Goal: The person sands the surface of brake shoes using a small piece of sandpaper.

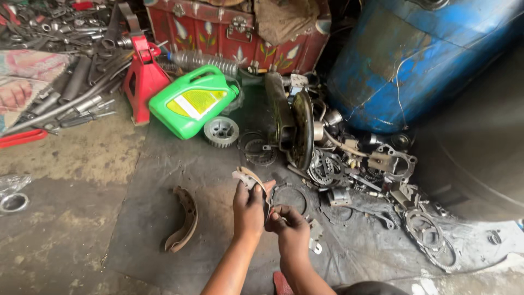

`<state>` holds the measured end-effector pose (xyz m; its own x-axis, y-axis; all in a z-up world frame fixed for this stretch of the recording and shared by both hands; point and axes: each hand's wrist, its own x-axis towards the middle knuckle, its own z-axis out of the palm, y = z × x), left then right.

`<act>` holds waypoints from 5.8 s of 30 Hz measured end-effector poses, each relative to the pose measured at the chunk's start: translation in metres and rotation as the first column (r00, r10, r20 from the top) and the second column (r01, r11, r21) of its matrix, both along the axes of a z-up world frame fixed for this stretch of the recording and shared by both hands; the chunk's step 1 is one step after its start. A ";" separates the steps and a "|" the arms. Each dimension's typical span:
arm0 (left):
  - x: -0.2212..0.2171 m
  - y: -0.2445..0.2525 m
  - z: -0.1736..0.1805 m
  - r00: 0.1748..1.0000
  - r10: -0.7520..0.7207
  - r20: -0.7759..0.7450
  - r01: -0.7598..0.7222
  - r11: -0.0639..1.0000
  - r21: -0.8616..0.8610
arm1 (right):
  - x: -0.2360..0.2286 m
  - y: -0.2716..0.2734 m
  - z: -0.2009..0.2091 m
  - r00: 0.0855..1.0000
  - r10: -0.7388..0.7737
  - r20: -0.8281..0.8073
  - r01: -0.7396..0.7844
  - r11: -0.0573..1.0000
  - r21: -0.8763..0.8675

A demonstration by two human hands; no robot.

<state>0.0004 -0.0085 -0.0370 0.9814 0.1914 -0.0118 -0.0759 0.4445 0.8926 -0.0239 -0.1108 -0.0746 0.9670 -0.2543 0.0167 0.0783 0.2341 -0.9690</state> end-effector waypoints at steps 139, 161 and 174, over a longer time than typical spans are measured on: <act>0.010 0.052 0.014 0.970 0.230 0.086 -0.218 0.968 -0.126 | -0.013 0.023 0.096 0.901 -0.026 0.432 0.319 0.714 -0.623; 0.043 0.051 -0.075 0.935 0.343 0.085 -0.324 0.928 -0.182 | 0.005 0.012 0.090 0.907 0.111 0.405 -0.003 0.966 -0.258; 0.011 0.039 -0.002 0.915 0.396 0.079 -0.404 0.889 0.216 | -0.032 0.055 0.064 0.958 0.109 0.266 0.088 0.769 -0.633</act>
<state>0.0116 0.0301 -0.0394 0.8201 0.5620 0.1076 -0.2356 0.1602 0.9586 -0.0560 -0.0562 -0.0108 0.8990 -0.0792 0.4307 0.3612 -0.4219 -0.8316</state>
